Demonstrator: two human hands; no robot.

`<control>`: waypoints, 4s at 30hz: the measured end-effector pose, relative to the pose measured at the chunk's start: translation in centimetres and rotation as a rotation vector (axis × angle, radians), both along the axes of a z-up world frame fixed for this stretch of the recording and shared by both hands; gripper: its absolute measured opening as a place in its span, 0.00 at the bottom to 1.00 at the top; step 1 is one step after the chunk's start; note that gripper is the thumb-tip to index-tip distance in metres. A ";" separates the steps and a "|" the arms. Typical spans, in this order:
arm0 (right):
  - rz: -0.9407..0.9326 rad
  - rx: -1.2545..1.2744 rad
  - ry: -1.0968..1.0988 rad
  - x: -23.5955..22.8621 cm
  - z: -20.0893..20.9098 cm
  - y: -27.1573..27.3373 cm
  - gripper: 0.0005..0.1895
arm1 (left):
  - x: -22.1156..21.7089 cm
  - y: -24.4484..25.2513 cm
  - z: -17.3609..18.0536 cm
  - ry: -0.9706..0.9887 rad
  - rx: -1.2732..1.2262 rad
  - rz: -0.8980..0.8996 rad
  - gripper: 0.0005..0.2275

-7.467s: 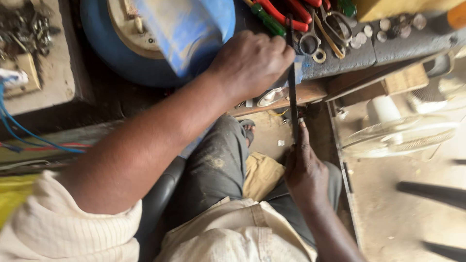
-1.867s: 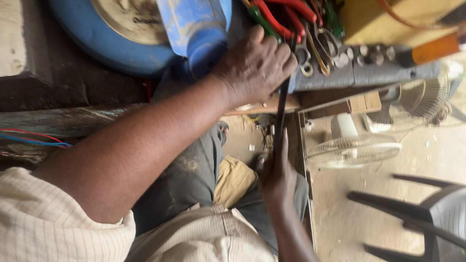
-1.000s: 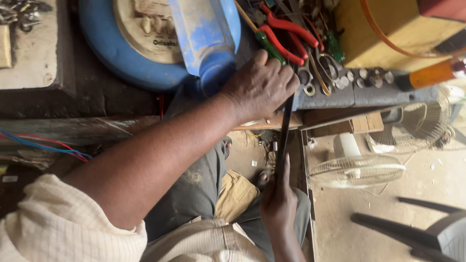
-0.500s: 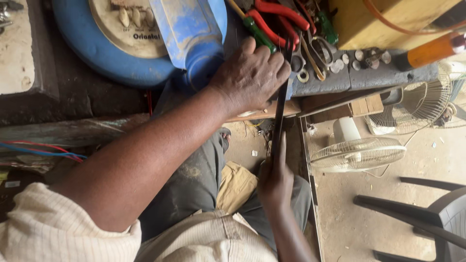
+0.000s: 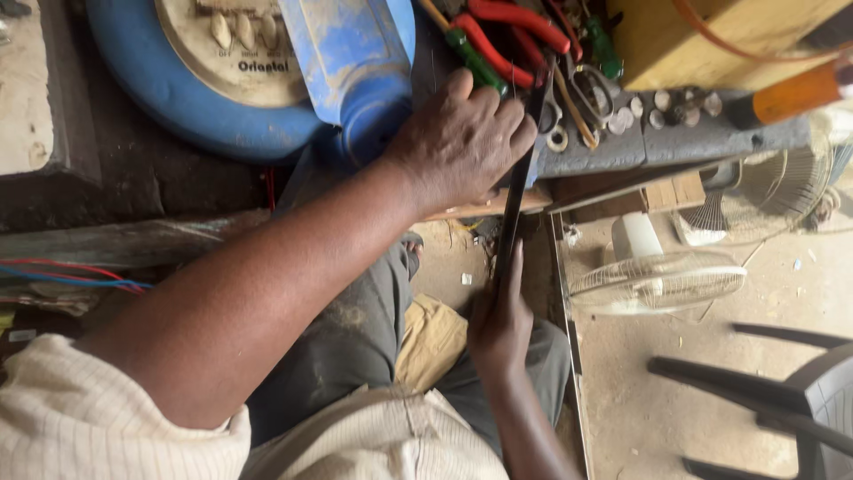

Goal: The person files a blue plastic fan blade with a metal file, repeatedly moving the file back and forth along the blade's edge. The person holds the blade steady with one hand while filing with the other, occasionally adjusting the blade's position.

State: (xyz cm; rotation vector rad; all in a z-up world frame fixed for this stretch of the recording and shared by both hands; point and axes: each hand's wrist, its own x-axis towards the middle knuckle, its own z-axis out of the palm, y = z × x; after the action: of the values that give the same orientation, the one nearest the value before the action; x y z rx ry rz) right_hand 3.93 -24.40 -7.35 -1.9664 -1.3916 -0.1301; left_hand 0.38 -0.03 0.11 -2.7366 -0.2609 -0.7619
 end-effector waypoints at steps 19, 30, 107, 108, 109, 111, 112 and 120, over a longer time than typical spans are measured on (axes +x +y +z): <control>-0.040 -0.012 0.073 1.0 -2.7 -0.9 0.32 | -0.5 0.3 0.3 0.104 -0.010 0.044 0.40; -0.088 0.034 0.092 1.7 -3.3 1.7 0.30 | -0.3 -0.4 0.3 0.078 0.030 0.046 0.39; -0.216 -0.038 0.199 0.4 -2.5 2.1 0.34 | -0.6 -0.2 0.1 0.029 -0.039 -0.041 0.40; -0.214 -0.042 0.201 0.3 -2.4 1.8 0.35 | -0.6 -0.3 0.2 0.026 -0.040 -0.024 0.40; -0.220 -0.042 0.197 0.2 -2.4 1.8 0.34 | -0.6 -0.4 0.4 0.019 -0.037 -0.007 0.40; -0.234 -0.052 0.193 -0.1 -2.4 1.5 0.33 | -0.4 -0.4 0.7 0.052 -0.048 0.023 0.41; -0.233 -0.063 0.165 -0.1 -2.5 1.2 0.34 | -0.3 -0.4 0.8 0.092 -0.061 0.036 0.42; -0.180 -0.062 0.084 -0.6 -2.4 0.7 0.35 | -0.4 -0.3 0.6 0.175 -0.069 0.035 0.42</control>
State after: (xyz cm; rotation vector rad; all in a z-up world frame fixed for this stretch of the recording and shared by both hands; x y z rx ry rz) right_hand 3.30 -23.72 -9.72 -2.1224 -1.1775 -0.0865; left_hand 0.02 -0.32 0.75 -2.8338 -0.3008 -0.5093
